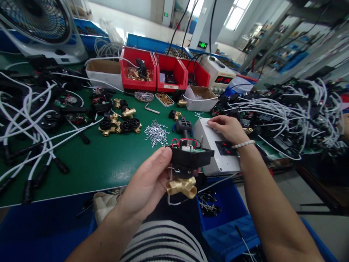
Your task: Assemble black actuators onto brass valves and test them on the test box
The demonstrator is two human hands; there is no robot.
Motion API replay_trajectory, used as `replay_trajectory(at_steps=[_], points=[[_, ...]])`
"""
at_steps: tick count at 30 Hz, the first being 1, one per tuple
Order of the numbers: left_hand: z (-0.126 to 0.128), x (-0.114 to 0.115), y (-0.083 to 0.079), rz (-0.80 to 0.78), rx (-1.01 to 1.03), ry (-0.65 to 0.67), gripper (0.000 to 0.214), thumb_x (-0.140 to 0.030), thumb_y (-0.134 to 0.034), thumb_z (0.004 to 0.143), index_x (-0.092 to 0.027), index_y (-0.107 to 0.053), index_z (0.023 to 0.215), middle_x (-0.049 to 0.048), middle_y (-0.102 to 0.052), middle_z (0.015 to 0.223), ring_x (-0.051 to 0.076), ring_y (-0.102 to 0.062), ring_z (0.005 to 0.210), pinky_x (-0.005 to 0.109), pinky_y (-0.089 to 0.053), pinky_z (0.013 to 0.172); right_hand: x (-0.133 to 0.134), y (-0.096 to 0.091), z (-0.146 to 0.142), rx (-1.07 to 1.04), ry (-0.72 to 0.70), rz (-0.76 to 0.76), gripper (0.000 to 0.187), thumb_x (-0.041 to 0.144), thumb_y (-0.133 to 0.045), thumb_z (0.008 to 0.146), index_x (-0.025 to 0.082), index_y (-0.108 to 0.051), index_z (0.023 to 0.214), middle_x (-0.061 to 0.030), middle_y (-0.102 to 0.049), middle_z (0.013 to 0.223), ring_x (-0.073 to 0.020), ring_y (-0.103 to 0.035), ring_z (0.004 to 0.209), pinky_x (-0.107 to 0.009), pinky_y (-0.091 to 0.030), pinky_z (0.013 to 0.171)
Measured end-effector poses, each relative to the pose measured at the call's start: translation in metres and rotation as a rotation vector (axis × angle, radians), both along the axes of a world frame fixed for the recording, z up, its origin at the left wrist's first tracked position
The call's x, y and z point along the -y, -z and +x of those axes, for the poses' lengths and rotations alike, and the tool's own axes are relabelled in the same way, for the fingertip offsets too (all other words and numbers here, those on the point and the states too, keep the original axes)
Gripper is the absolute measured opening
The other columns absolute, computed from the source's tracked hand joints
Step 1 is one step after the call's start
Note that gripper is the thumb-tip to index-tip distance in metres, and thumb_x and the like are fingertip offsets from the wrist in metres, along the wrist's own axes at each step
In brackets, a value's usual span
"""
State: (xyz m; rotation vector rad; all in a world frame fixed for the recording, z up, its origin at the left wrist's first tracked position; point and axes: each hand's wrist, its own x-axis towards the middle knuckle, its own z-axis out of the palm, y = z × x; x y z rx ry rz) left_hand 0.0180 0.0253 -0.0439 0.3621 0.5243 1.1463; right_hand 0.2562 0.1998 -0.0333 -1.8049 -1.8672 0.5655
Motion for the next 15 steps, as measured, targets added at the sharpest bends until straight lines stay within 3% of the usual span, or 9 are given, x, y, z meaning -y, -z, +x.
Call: replay_trajectory(at_steps=[5, 11, 15], points=[[0.0001, 0.0015, -0.0001, -0.073, 0.142, 0.049, 0.027, -0.037, -0.056, 0.094, -0.014, -0.067, 0.101, 0.0083, -0.069, 0.100, 0.021, -0.069, 0.089, 0.035, -0.059, 0.080, 0.0005, 0.0011, -0.0008, -0.013, 0.006, 0.002, 0.022, 0.028, -0.069, 0.075, 0.010, -0.074, 0.087, -0.0073, -0.068, 0.080, -0.0137, -0.054, 0.069, -0.027, -0.043, 0.071], [0.0010, 0.0012, 0.0003, -0.100, 0.057, 0.027, 0.027, -0.034, -0.070, 0.084, -0.009, -0.071, 0.095, 0.0127, -0.070, 0.093, 0.022, -0.069, 0.086, 0.036, -0.059, 0.080, -0.0018, 0.0019, 0.0025, -0.020, -0.015, 0.047, 0.021, 0.030, -0.069, 0.072, 0.011, -0.074, 0.082, -0.0072, -0.067, 0.076, -0.0144, -0.053, 0.066, -0.028, -0.044, 0.068], [0.0003, 0.0007, 0.0023, -0.082, 0.044, 0.049, 0.028, -0.034, -0.069, 0.083, -0.009, -0.072, 0.095, 0.0127, -0.070, 0.092, 0.021, -0.069, 0.085, 0.034, -0.059, 0.080, -0.0010, 0.0012, 0.0021, -0.009, -0.011, 0.032, 0.022, 0.030, -0.068, 0.074, 0.011, -0.074, 0.085, -0.0069, -0.066, 0.074, -0.0138, -0.052, 0.065, -0.027, -0.043, 0.067]])
